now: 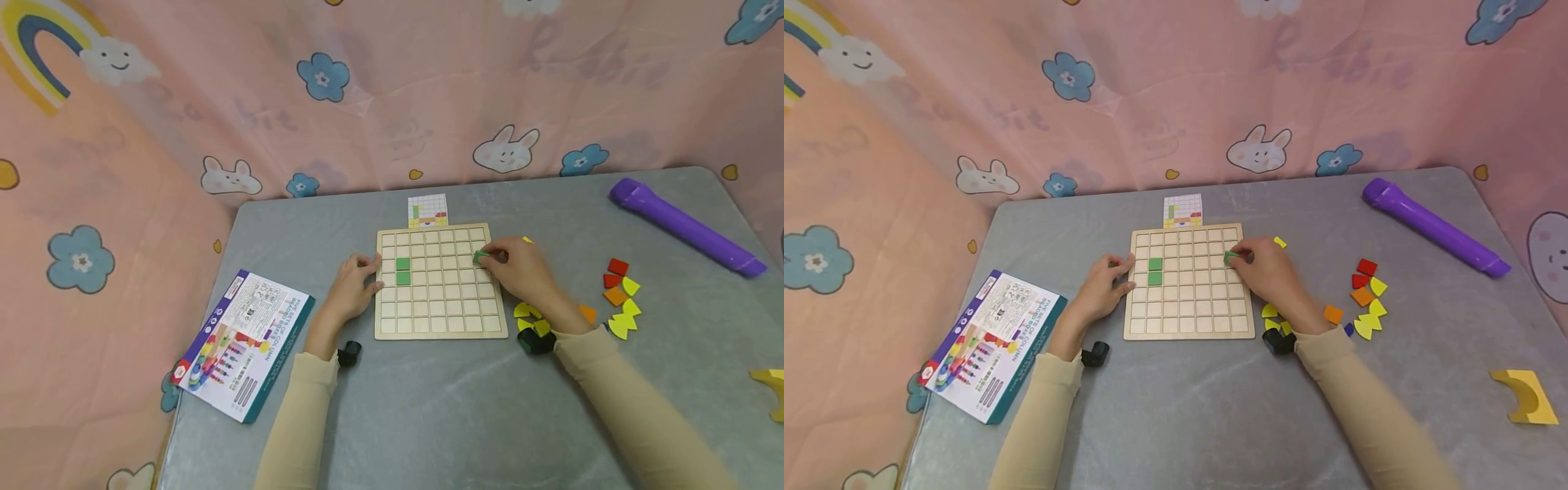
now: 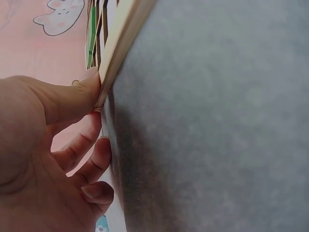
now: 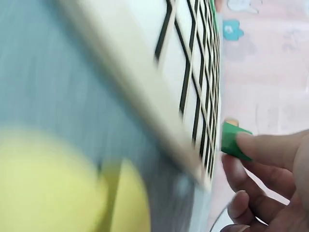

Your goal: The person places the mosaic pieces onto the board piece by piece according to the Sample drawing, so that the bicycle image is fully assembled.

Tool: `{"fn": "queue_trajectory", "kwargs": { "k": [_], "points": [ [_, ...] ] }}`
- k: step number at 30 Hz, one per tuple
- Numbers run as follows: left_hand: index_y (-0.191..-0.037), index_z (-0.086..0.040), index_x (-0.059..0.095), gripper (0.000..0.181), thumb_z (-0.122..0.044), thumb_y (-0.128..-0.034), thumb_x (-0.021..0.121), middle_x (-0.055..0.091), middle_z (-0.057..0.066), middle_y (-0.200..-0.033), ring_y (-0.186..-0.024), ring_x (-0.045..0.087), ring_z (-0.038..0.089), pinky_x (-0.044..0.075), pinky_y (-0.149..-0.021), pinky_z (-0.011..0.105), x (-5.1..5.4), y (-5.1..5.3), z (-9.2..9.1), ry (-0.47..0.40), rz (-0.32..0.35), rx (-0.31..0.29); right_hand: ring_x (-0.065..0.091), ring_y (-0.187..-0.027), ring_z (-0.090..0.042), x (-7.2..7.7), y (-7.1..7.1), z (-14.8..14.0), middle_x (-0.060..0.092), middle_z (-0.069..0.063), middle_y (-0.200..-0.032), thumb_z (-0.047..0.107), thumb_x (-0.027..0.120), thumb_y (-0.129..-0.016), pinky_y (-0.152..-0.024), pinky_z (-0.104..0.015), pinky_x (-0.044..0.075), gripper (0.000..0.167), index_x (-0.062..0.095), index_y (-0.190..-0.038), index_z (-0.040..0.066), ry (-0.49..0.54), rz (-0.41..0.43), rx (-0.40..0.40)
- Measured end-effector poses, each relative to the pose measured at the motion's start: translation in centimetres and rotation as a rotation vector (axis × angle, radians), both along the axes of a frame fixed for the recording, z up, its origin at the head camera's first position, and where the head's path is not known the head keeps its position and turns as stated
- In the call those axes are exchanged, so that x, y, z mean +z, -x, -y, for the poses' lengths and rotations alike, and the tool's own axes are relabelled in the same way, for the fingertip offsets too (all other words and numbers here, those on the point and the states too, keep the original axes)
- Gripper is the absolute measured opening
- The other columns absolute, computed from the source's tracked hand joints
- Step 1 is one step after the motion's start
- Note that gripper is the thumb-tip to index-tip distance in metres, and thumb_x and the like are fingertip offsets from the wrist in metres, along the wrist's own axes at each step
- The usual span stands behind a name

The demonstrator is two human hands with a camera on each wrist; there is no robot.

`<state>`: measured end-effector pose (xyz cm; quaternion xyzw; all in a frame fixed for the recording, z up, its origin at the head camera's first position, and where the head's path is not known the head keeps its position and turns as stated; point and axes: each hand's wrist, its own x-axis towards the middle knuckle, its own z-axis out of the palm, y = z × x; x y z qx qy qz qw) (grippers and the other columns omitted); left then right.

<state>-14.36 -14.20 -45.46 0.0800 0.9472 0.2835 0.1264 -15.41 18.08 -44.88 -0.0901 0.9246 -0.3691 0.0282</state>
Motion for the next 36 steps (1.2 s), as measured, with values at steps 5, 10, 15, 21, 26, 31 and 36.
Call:
{"fn": "queue_trajectory", "kwargs": {
  "k": [5,10,15,21,26,31,36],
  "points": [
    [-0.162,-0.012,0.041,0.061,-0.022,-0.1067,0.065,0.048,0.020,-0.152,-0.141,0.043,0.038,0.040,-0.115,0.053,0.0,0.2,0.0,0.013,0.000,-0.006,0.055,-0.077,-0.026,0.1,-0.2,2.5,0.069,-0.017,-0.096,0.011,0.069,-0.104,-0.068,-0.037,0.043,0.020,0.079,-0.114,-0.002,0.040,-0.003,0.056],
    [-0.162,-0.014,0.043,0.062,-0.023,-0.1057,0.067,0.048,0.018,-0.153,-0.143,0.042,0.037,0.040,-0.115,0.053,0.1,0.3,0.0,0.021,0.016,0.005,0.061,-0.091,-0.026,-0.3,-0.7,5.6,0.074,-0.014,-0.104,0.012,0.070,-0.103,-0.080,-0.041,0.050,0.018,0.080,-0.112,0.001,0.021,-0.004,0.146],
    [-0.161,-0.015,0.045,0.061,-0.024,-0.1052,0.068,0.049,0.017,-0.152,-0.141,0.044,0.036,0.040,-0.114,0.053,0.2,0.2,0.0,0.021,0.025,0.014,0.063,-0.087,-0.022,-0.3,-1.2,8.4,0.074,-0.008,-0.097,0.015,0.074,-0.101,-0.081,-0.041,0.052,0.015,0.081,-0.109,0.004,-0.001,0.025,0.208],
    [-0.160,-0.014,0.046,0.061,-0.023,-0.1045,0.069,0.050,0.017,-0.149,-0.139,0.045,0.036,0.040,-0.114,0.052,0.0,0.4,0.0,0.015,0.024,0.019,0.061,-0.081,-0.017,-0.1,-1.1,10.7,0.072,-0.003,-0.088,0.016,0.077,-0.098,-0.076,-0.036,0.051,0.011,0.081,-0.104,0.008,-0.004,0.043,0.239],
    [-0.159,-0.014,0.048,0.061,-0.024,-0.1038,0.070,0.051,0.017,-0.149,-0.138,0.046,0.036,0.040,-0.115,0.053,-0.1,0.5,0.1,0.026,0.019,0.021,0.061,-0.083,-0.018,-0.1,-1.0,11.7,0.071,-0.004,-0.089,0.017,0.078,-0.098,-0.073,-0.034,0.051,0.008,0.081,-0.099,0.010,-0.034,0.067,0.243],
    [-0.159,-0.013,0.048,0.060,-0.023,-0.1041,0.070,0.051,0.018,-0.149,-0.137,0.047,0.037,0.040,-0.114,0.052,0.0,0.4,0.1,0.026,0.013,0.016,0.060,-0.085,-0.018,-0.1,-0.9,12.0,0.070,-0.002,-0.088,0.015,0.081,-0.096,-0.073,-0.035,0.050,0.005,0.080,-0.092,0.012,-0.054,0.065,0.240],
    [-0.159,-0.012,0.047,0.060,-0.022,-0.1039,0.070,0.051,0.018,-0.148,-0.137,0.046,0.037,0.041,-0.113,0.053,-0.2,0.5,0.1,0.007,0.014,0.027,0.056,-0.085,-0.018,0.1,-0.9,12.1,0.068,-0.002,-0.086,0.014,0.083,-0.093,-0.071,-0.034,0.048,0.010,0.078,-0.085,0.014,-0.076,0.053,0.251]
  ]
}}
